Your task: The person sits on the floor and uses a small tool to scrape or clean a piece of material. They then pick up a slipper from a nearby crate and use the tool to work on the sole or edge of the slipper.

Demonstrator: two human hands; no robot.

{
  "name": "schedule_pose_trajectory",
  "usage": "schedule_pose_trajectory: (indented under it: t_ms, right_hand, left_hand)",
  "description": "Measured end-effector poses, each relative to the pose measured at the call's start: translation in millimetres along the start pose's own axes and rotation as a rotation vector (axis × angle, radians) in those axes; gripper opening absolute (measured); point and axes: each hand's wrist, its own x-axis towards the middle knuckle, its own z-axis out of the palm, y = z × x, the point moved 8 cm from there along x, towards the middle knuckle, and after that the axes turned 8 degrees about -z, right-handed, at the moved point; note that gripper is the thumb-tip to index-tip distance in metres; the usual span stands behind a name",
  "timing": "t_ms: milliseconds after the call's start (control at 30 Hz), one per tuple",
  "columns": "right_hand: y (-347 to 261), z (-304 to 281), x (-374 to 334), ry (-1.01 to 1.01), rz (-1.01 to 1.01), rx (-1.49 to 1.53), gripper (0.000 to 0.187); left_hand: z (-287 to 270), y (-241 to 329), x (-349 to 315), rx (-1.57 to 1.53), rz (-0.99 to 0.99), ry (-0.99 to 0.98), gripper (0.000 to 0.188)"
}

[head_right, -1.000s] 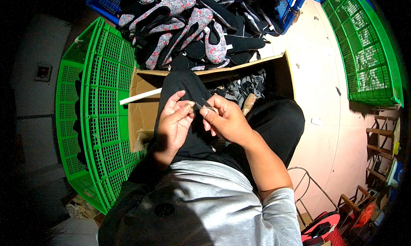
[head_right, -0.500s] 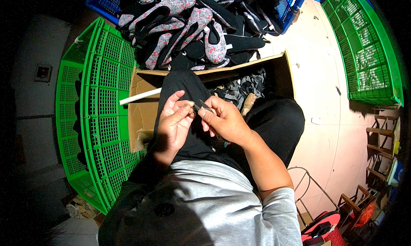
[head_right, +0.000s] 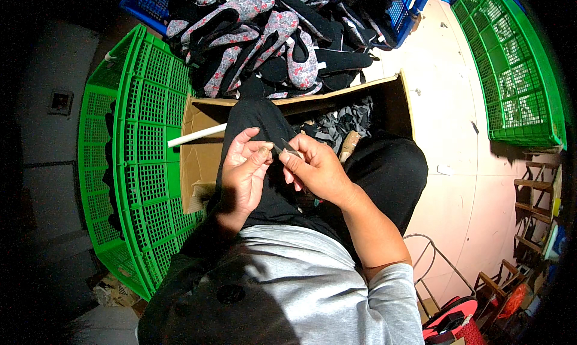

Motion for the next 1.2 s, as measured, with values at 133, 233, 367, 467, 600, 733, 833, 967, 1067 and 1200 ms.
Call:
schedule_pose_trajectory:
  t_ms: [133,233,367,467,600,733,833,967,1067,1200]
  right_hand:
    - [-2,0,0,-0.009,-0.025,0.005,0.017]
    - [-3,1,0,-0.011,-0.034,0.02,0.017]
    - [-3,2,-1,-0.009,-0.038,0.033,0.017]
    - [-3,2,-1,-0.007,-0.034,0.027,0.017]
    - [-3,1,-1,-0.014,-0.033,0.0,0.017]
    - [-7,1,-2,-0.021,-0.052,-0.049,0.017]
    - [-8,0,-2,-0.028,-0.06,-0.101,0.018]
    - [-11,-1,-2,-0.021,-0.065,-0.177,0.018]
    - [-15,-2,-2,-0.034,-0.088,-0.262,0.018]
    - [-18,-2,-2,-0.058,-0.141,-0.336,0.015]
  left_hand:
    - [1,0,0,-0.01,-0.012,-0.046,0.041]
    - [2,1,0,-0.01,-0.011,-0.056,0.041]
    - [3,1,0,-0.007,0.002,-0.047,0.041]
    - [5,4,-1,0.023,0.015,-0.028,0.041]
    - [9,10,-3,0.08,0.053,-0.035,0.042]
    - [8,16,-4,0.212,0.107,-0.056,0.043]
    - [9,21,-5,0.356,0.154,-0.04,0.043]
    - [13,27,-6,0.494,0.219,-0.039,0.041]
    - [15,32,-8,0.604,0.274,-0.022,0.04]
    - [19,37,-11,0.718,0.347,0.005,0.04]
